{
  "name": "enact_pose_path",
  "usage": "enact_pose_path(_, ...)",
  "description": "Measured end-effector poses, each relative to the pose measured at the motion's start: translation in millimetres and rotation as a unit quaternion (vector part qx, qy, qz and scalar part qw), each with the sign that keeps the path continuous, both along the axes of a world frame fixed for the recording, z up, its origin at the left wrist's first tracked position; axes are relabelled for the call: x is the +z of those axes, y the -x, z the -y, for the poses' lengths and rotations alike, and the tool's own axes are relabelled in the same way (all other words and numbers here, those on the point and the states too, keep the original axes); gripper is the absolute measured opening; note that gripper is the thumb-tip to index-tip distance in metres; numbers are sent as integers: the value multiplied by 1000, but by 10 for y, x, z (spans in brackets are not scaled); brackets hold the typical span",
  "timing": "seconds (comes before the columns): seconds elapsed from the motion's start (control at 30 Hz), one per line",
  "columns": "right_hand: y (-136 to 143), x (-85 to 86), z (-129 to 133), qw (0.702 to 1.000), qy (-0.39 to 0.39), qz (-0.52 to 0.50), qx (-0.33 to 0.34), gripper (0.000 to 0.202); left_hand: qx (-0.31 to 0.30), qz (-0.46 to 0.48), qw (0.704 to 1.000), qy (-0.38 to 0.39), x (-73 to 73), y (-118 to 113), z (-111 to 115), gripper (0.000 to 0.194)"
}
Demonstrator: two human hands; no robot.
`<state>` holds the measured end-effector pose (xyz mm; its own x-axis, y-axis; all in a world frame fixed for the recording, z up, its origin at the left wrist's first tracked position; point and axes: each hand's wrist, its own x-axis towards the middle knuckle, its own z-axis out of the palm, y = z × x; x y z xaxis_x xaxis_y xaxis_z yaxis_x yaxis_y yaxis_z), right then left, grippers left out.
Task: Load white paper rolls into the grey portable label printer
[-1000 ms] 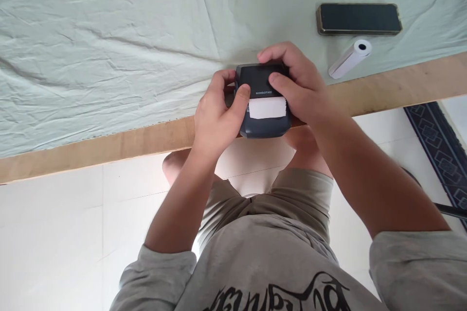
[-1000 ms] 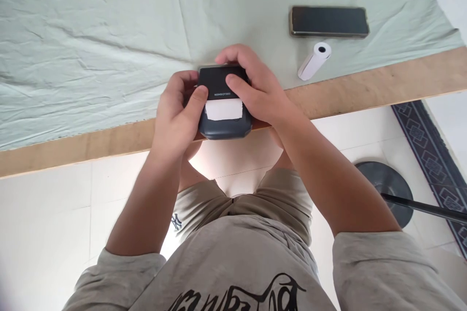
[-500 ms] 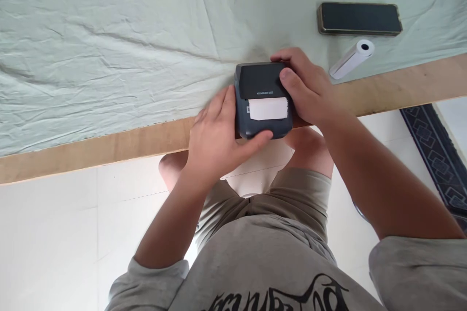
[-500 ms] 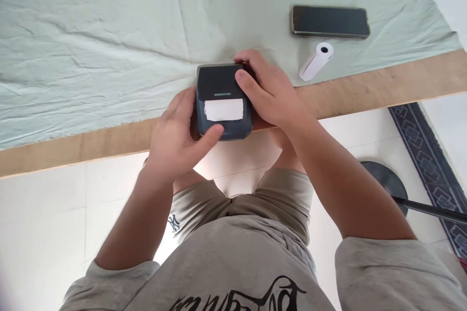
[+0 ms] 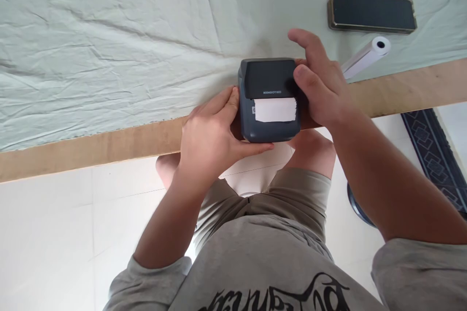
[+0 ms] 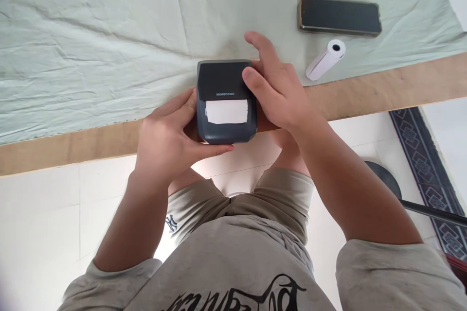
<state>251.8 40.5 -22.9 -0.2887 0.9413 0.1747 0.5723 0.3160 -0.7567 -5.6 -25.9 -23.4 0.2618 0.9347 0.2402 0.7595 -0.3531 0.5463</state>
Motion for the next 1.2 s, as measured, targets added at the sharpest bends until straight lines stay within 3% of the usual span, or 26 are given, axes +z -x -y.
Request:
enact_pose_path(0.2,20,-13,14,999,14,-30,37,99,1,26,999,-22,-11,36,-11,92)
enact_pose_path(0.33,-22,22,59,997,30,-28,70,96,4,75,997,1,3,43,-1,68)
enact_pose_path(0.47,-54,168,39,998,-7,32,47,78,13,38,998,-38,-41,32,-6,70)
enact_pose_path(0.6,-7,386,-19,998,-38,54,22,73,23,18,999,-41,-76,18,-17,77)
enact_pose_path(0.77,37,554,-115,995,82,49,36,70,18,23,999,-44,-69,28,-26,73)
enact_pose_path(0.93,109,602,-148,980,189,-49,-32,51,11,16,999,-35,-55,42,-31,70)
enact_pose_path(1.2,271,848,-16,973,202,-54,-96,33,31,-23,999,17,83,-40,-4,74)
